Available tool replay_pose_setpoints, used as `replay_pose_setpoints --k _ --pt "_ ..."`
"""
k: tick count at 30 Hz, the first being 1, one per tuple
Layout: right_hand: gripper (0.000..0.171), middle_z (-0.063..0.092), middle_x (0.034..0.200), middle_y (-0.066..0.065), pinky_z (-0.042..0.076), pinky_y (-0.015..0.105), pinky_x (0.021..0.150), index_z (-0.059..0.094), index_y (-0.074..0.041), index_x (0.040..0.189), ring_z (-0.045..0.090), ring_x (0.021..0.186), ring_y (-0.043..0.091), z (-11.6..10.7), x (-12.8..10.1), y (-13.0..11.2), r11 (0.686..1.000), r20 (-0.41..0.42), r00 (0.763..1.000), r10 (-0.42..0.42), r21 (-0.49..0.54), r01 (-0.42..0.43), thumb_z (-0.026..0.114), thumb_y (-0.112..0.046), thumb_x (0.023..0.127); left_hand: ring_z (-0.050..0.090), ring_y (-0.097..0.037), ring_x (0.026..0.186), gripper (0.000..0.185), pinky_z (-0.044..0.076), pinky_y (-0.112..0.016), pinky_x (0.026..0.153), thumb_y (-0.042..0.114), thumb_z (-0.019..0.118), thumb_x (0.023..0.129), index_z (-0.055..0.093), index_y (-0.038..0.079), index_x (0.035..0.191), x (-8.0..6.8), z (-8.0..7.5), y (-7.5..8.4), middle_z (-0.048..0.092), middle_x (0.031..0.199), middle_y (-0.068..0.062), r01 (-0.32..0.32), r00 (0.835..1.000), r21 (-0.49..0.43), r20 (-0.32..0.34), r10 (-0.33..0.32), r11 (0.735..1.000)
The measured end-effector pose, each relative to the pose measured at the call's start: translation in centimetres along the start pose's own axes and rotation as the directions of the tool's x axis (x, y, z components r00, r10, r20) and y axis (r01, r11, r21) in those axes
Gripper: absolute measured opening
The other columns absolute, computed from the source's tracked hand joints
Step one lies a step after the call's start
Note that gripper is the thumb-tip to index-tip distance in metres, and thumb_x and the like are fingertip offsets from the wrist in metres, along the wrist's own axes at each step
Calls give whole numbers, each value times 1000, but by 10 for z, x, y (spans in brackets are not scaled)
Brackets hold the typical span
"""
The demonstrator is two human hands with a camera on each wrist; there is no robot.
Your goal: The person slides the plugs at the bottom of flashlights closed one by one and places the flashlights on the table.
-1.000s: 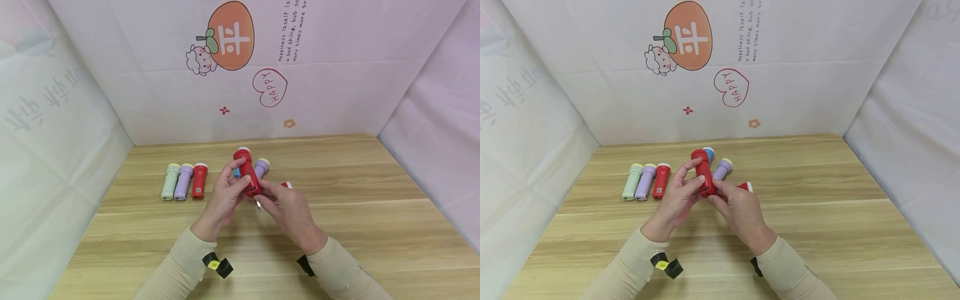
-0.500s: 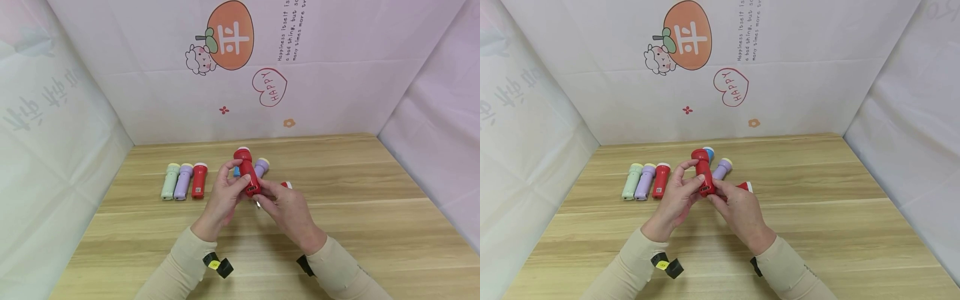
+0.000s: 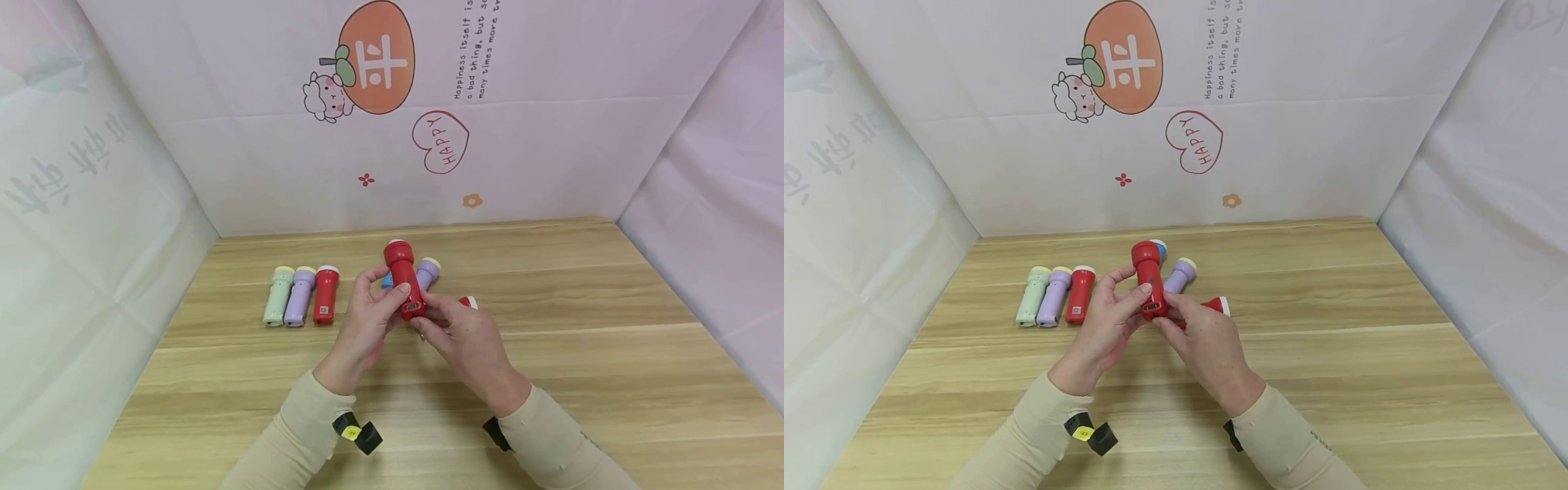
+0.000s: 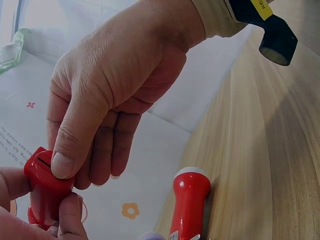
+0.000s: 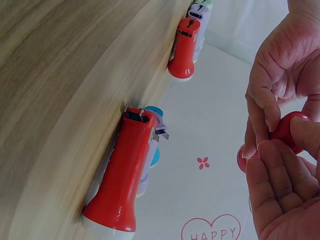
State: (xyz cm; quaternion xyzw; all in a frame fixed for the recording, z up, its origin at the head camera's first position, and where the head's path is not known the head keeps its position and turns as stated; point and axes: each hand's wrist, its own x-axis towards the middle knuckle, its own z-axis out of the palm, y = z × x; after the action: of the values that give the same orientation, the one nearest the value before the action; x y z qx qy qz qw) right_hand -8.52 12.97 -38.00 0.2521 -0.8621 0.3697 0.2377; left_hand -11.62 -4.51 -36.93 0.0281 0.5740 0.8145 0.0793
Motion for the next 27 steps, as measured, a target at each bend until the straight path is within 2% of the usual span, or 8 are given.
replay_pose_setpoints --k 9,16,20,27 --pt "58 79 111 11 62 26 77 67 0 132 78 95 14 0 -1 -1 1000 9 1000 25 -5 -25 90 -16 81 71 -17 103 53 59 -26 88 15 63 104 35 3 146 0 0 0 68 131 -24 20 1000 -14 4 -20 1000" --pt "55 80 110 10 62 26 77 68 0 129 78 94 13 1 -1 0 1000 0 1000 4 -7 -4 90 -15 81 68 -21 111 51 58 -29 98 17 61 106 43 -4 149 0 -2 1 62 140 -24 10 997 32 79 -13 999" --pt "54 80 109 10 62 26 77 68 0 127 78 94 13 2 -1 1 1000 1 1000 -7 -10 7 90 -16 81 67 -22 112 50 58 -31 98 20 62 106 48 -3 147 -1 -4 3 63 139 -19 12 996 64 89 -18 998" --pt "54 80 110 9 62 27 79 68 0 128 78 95 13 1 -2 -1 1000 11 1000 6 -10 -6 90 -16 81 67 -21 111 49 58 -31 98 22 64 105 52 -1 146 -2 -5 3 64 137 -18 22 997 93 74 -29 995"
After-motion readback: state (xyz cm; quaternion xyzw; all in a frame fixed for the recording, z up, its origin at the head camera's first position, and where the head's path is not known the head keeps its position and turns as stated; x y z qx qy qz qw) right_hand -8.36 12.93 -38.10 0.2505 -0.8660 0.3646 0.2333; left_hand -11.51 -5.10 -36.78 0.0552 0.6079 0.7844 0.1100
